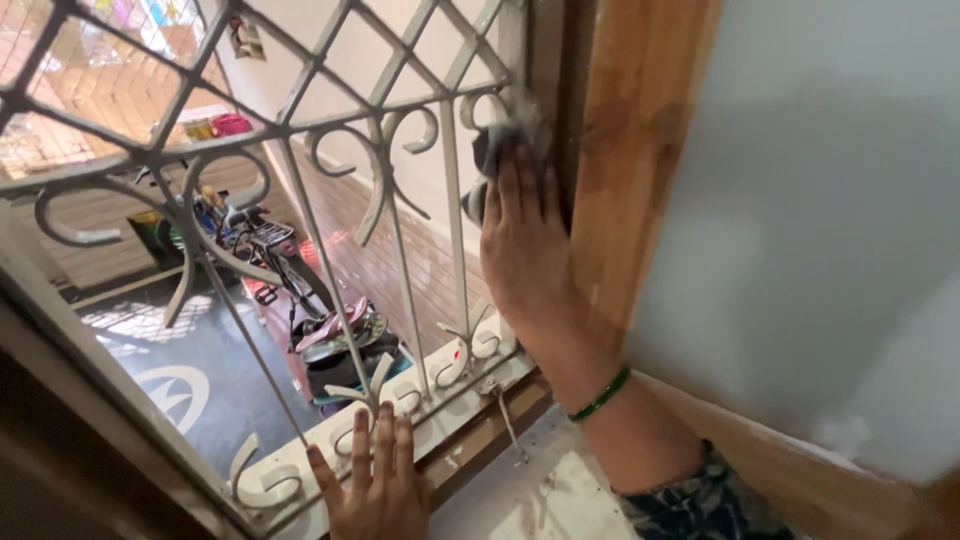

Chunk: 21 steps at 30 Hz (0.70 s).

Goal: The person wipes a metal security grille and adjacent wooden window frame using a cloth. They repeatedly dip the cloth into a blue water pitcher and continue wiping the frame and glass surface.

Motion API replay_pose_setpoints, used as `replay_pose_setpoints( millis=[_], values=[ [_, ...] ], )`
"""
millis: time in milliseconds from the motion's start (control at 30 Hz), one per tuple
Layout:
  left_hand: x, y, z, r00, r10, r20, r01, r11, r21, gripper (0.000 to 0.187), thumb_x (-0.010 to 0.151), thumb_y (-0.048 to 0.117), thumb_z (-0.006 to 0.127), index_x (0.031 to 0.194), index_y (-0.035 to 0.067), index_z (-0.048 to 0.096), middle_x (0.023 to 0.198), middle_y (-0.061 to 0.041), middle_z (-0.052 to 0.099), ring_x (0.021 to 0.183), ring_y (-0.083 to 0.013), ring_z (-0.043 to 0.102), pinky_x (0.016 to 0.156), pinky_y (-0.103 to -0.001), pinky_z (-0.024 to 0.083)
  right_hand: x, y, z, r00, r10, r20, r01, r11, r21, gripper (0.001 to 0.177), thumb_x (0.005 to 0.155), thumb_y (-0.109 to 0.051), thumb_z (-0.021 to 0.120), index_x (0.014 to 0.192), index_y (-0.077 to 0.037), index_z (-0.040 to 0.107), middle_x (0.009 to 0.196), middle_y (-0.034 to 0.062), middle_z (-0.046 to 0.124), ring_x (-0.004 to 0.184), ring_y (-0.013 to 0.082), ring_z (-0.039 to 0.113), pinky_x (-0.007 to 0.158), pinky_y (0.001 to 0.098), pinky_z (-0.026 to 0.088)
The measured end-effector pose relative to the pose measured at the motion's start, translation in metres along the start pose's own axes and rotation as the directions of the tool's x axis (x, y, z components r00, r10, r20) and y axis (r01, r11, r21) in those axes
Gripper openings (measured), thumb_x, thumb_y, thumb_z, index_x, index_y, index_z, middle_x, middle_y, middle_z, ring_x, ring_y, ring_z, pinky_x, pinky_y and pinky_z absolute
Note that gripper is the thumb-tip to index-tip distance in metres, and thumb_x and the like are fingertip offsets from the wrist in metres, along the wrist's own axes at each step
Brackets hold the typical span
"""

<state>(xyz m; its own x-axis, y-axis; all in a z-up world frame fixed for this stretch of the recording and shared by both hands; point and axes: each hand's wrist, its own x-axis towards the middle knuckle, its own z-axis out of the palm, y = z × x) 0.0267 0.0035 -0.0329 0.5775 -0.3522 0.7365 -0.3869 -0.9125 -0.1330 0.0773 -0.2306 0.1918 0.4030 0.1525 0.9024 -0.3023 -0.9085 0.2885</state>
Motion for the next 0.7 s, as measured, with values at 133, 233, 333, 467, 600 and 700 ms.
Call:
replay_pose_setpoints(
  millis=[133, 233, 333, 467, 600, 700],
  values=[
    [0.0, 0.001, 0.002, 0.994, -0.037, 0.1, 0.033, 0.999, 0.042, 0.066, 0.078, 0.033, 0.056, 0.141, 0.015, 0.06, 0.152, -0.007, 0.048, 0.146, -0.026, 0.036, 0.116, -0.079, 0.011, -0.04, -0.011, 0.019, 0.997, -0.028, 0.069, 0.019, 0.99, 0.137, 0.039, 0.09, -0.015, 0.057, 0.122, 0.004, 0.069, 0.133, 0.019, 0.061, 0.127, 0.0347, 0.056, 0.114, 0.0458, 0.042],
    [0.005, -0.003, -0.006, 0.998, 0.023, 0.05, -0.025, 0.999, 0.043, 0.063, 0.082, 0.035, 0.056, 0.141, 0.013, 0.06, 0.152, -0.009, 0.047, 0.145, -0.0281, 0.037, 0.115, -0.078, 0.011, -0.068, -0.019, 0.008, 0.844, -0.145, 0.517, -0.047, 0.939, 0.341, 0.021, 0.093, -0.012, 0.056, 0.101, -0.006, 0.074, 0.118, 0.0106, 0.065, 0.122, 0.0291, 0.059, 0.095, 0.0483, 0.048],
    [0.023, 0.004, -0.027, 0.999, -0.024, 0.035, 0.025, 0.999, -0.031, 0.056, 0.086, 0.035, 0.054, 0.138, 0.015, 0.057, 0.156, -0.007, 0.045, 0.147, -0.0268, 0.034, 0.121, -0.07, 0.014, -0.079, -0.009, -0.023, 0.883, -0.131, 0.45, -0.162, 0.816, 0.555, 0.024, 0.091, -0.008, 0.058, 0.107, -0.008, 0.075, 0.115, 0.0129, 0.067, 0.116, 0.033, 0.061, 0.093, 0.0491, 0.051],
    [0.111, 0.0, -0.078, 0.961, 0.18, -0.208, -0.148, 0.976, 0.161, 0.056, 0.097, 0.037, 0.054, 0.148, 0.014, 0.057, 0.162, -0.007, 0.044, 0.152, -0.0299, 0.032, 0.121, -0.067, 0.016, -0.027, 0.015, -0.06, 0.999, -0.032, 0.042, 0.007, 0.865, 0.502, 0.032, 0.088, -0.007, 0.062, 0.117, -0.003, 0.074, 0.14, 0.0223, 0.058, 0.123, 0.0381, 0.059, 0.099, 0.0526, 0.049],
    [0.236, -0.024, -0.131, 0.918, 0.26, -0.3, -0.15, 0.926, 0.345, 0.063, 0.101, 0.041, 0.056, 0.157, 0.013, 0.053, 0.168, -0.005, 0.041, 0.156, -0.0285, 0.03, 0.123, -0.067, 0.019, 0.07, 0.032, -0.051, 0.973, 0.039, -0.226, 0.032, 0.952, 0.304, 0.028, 0.101, -0.014, 0.064, 0.124, -0.001, 0.073, 0.157, 0.0203, 0.046, 0.142, 0.0392, 0.047, 0.109, 0.0524, 0.043],
    [0.272, -0.029, -0.143, 0.866, 0.274, -0.419, -0.174, 0.95, 0.261, 0.064, 0.105, 0.042, 0.058, 0.161, 0.01, 0.052, 0.17, -0.009, 0.041, 0.158, -0.032, 0.031, 0.124, -0.068, 0.022, 0.124, 0.036, -0.026, 0.991, 0.08, -0.111, -0.07, 0.993, 0.096, 0.032, 0.1, -0.033, 0.06, 0.106, -0.004, 0.073, 0.16, 0.0224, 0.038, 0.148, 0.0408, 0.035, 0.119, 0.051, 0.032]
  ],
)
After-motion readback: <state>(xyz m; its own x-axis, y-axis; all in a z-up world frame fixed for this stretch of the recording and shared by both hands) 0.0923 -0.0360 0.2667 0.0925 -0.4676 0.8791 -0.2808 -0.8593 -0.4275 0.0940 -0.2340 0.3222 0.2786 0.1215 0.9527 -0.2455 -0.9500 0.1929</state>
